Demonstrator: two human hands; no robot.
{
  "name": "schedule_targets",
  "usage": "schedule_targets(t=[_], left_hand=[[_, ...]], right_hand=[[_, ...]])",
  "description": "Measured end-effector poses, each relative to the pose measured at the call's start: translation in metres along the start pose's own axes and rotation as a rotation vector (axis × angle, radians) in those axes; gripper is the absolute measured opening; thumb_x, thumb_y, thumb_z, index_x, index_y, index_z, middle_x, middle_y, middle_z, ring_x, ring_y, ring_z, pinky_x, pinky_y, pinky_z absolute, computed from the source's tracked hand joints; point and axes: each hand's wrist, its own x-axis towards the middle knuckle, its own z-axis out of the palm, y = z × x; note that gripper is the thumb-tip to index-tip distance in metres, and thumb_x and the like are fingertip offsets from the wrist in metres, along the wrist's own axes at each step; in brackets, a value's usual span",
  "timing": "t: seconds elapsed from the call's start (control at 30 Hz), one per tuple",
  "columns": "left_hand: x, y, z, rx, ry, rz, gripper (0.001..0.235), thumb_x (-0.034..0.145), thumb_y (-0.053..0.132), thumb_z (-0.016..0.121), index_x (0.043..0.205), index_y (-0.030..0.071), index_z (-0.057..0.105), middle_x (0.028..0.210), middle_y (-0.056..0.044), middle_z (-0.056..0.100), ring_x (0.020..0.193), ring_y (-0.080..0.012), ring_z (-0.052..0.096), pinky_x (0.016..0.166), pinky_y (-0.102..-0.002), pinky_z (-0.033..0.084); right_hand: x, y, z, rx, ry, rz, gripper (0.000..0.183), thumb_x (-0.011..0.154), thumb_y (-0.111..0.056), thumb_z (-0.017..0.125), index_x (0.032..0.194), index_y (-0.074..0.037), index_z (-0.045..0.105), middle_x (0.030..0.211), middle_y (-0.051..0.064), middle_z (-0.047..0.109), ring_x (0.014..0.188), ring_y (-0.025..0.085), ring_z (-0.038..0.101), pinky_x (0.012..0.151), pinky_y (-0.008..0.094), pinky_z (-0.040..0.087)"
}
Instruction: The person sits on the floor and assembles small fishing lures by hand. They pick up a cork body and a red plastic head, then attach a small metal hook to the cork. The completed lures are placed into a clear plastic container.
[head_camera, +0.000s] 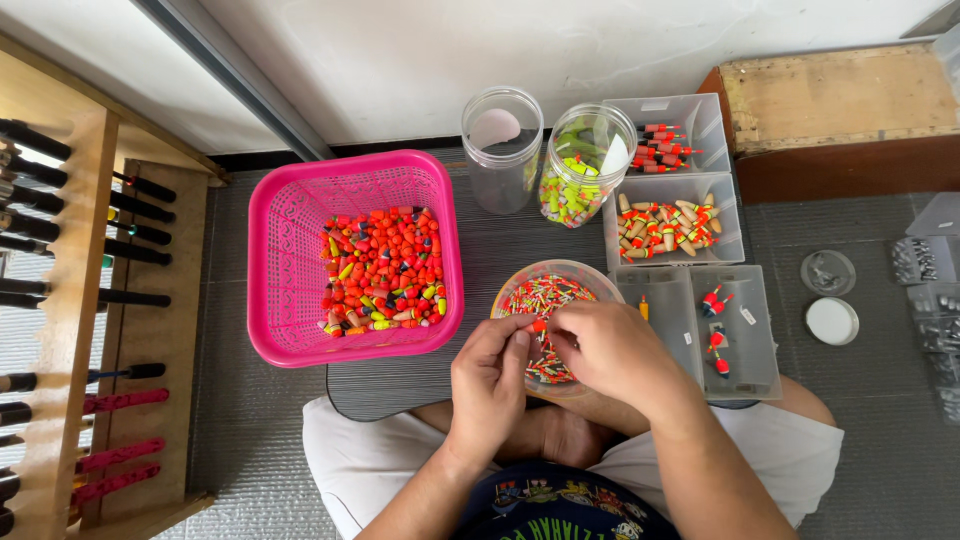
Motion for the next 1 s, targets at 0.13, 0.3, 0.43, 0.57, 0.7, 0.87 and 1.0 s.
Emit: schedule_targets(t=[0.13, 0.3, 0.43, 0.57, 0.7, 0.87, 1.0], left_hand=[[-0.001, 0.003, -0.001, -0.042, 0.001, -0.035, 0.02, 0.094, 0.012, 0.052, 0.104, 0.006, 0.068, 0.075, -0.004, 0.068, 0.073, -0.0126, 0.063, 0.072, -0.027, 0.052], [-0.001, 0.006, 0.006, -0.136, 0.027, -0.038, 0.02, 0.094, 0.009, 0.051, 0.105, 0.005, 0.067, 0.091, -0.009, 0.067, 0.077, -0.0138, 0.068, 0.071, -0.025, 0.061], [-0.001, -0.001, 0.011, -0.162, 0.053, -0.042, 0.02, 0.094, 0.009, 0.052, 0.105, 0.004, 0.067, 0.089, -0.009, 0.067, 0.074, -0.0143, 0.07, 0.071, -0.025, 0.061], [-0.003, -0.007, 0.013, -0.186, 0.033, -0.075, 0.02, 0.094, 0.009, 0.052, 0.105, 0.004, 0.067, 0.093, -0.01, 0.066, 0.072, -0.0139, 0.07, 0.068, -0.024, 0.061], [-0.002, -0.004, 0.011, -0.169, 0.008, -0.031, 0.019, 0.095, 0.012, 0.051, 0.106, 0.005, 0.066, 0.08, -0.005, 0.068, 0.073, -0.0117, 0.064, 0.071, -0.025, 0.054], [-0.001, -0.007, 0.01, -0.188, 0.019, -0.071, 0.02, 0.095, 0.011, 0.051, 0.105, 0.004, 0.067, 0.085, -0.007, 0.068, 0.073, -0.0119, 0.068, 0.072, -0.024, 0.056], [-0.001, -0.008, 0.009, -0.182, 0.019, -0.07, 0.021, 0.095, 0.013, 0.052, 0.106, 0.004, 0.067, 0.08, -0.006, 0.069, 0.075, -0.0118, 0.066, 0.073, -0.025, 0.055]], right_hand=[[-0.015, -0.009, -0.01, 0.424, 0.177, 0.042, 0.004, 0.08, -0.01, 0.067, 0.083, -0.012, 0.069, 0.067, -0.003, 0.07, 0.056, 0.006, 0.061, 0.057, 0.023, 0.05], [-0.02, 0.001, 0.003, 1.205, 0.243, 0.139, 0.008, 0.088, -0.004, 0.061, 0.093, 0.002, 0.062, 0.079, 0.017, 0.071, 0.07, 0.023, 0.074, 0.071, 0.033, 0.065], [-0.02, 0.003, 0.002, 1.253, 0.248, 0.219, 0.009, 0.087, -0.006, 0.061, 0.093, 0.001, 0.061, 0.078, 0.019, 0.073, 0.069, 0.024, 0.073, 0.068, 0.035, 0.064], [-0.019, 0.006, 0.008, 1.24, 0.281, 0.196, 0.011, 0.089, -0.009, 0.06, 0.094, 0.001, 0.061, 0.079, 0.019, 0.073, 0.07, 0.023, 0.073, 0.064, 0.033, 0.064], [-0.019, 0.001, 0.007, 1.114, 0.313, 0.142, 0.008, 0.089, -0.008, 0.061, 0.092, -0.001, 0.065, 0.096, 0.009, 0.069, 0.074, 0.015, 0.063, 0.066, 0.029, 0.06], [-0.019, -0.004, 0.005, 1.188, 0.38, 0.091, 0.007, 0.092, -0.01, 0.057, 0.092, -0.003, 0.059, 0.095, 0.016, 0.069, 0.078, 0.018, 0.066, 0.064, 0.028, 0.056], [-0.019, -0.003, 0.008, 1.162, 0.426, 0.096, 0.007, 0.089, -0.004, 0.061, 0.096, -0.001, 0.06, 0.077, 0.014, 0.069, 0.057, 0.017, 0.065, 0.056, 0.026, 0.057]])
